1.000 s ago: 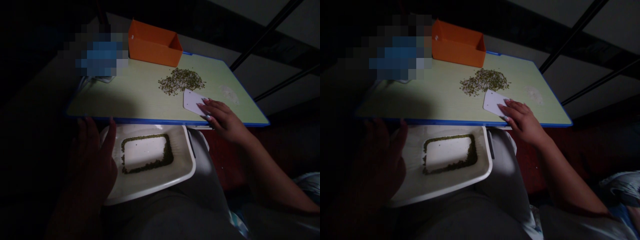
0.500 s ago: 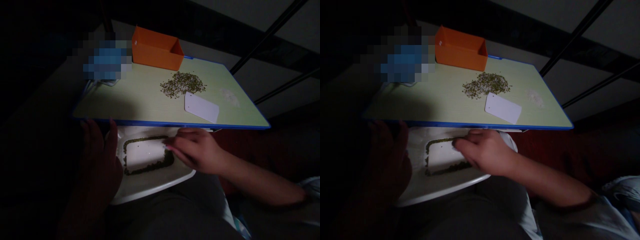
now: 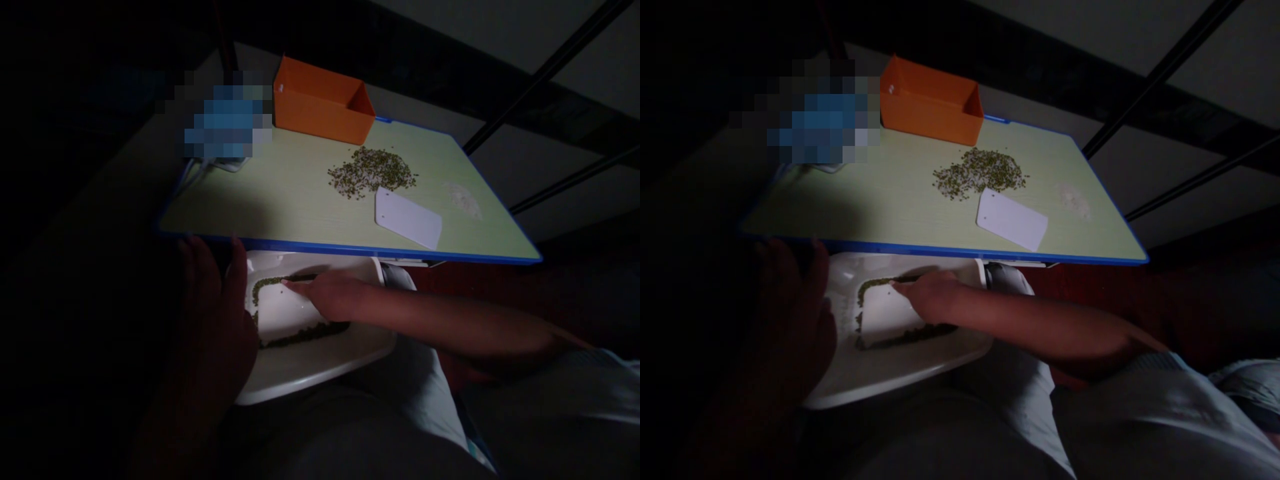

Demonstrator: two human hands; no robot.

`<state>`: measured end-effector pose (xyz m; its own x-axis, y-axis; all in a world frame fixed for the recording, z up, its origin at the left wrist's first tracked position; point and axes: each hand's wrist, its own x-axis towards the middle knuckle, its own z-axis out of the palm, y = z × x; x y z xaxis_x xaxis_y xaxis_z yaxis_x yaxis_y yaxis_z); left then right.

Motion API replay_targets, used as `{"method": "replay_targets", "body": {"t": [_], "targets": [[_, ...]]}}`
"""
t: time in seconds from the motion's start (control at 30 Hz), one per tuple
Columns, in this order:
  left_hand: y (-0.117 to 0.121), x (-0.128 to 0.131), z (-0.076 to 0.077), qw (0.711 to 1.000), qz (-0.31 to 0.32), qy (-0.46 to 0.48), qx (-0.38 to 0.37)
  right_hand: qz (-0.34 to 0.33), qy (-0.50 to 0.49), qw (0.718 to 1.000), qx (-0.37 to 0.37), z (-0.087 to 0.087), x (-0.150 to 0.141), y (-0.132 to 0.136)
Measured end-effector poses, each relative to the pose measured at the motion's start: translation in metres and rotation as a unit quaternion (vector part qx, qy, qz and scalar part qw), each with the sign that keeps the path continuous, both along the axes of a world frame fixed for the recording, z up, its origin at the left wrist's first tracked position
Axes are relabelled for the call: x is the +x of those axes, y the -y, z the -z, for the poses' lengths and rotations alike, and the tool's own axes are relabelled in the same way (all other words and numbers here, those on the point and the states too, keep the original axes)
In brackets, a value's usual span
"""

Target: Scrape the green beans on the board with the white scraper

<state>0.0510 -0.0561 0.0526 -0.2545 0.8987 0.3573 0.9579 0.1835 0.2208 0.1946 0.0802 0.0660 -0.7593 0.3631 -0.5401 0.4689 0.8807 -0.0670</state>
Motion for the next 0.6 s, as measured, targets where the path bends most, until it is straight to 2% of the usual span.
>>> {"method": "replay_targets", "body": {"t": [0.17,0.4,0.53,0.6], "targets": [[-0.001,0.0,0.003,1.0,-0.006,0.01,0.008,0.01,0.045,0.999,-0.024,-0.003,-0.006,-0.002],[0.003,-0.012,0.008,0.999,0.021,0.015,-0.035,-0.02,0.047,0.998,-0.023,0.001,0.003,-0.003],[0.003,-0.011,0.008,0.999,0.011,0.02,-0.023,-0.053,0.029,0.998,-0.024,0.001,0.01,-0.002],[0.001,-0.008,0.007,1.0,0.009,0.018,-0.015,-0.043,0.015,0.999,-0.017,0.003,0.012,-0.002]]}}
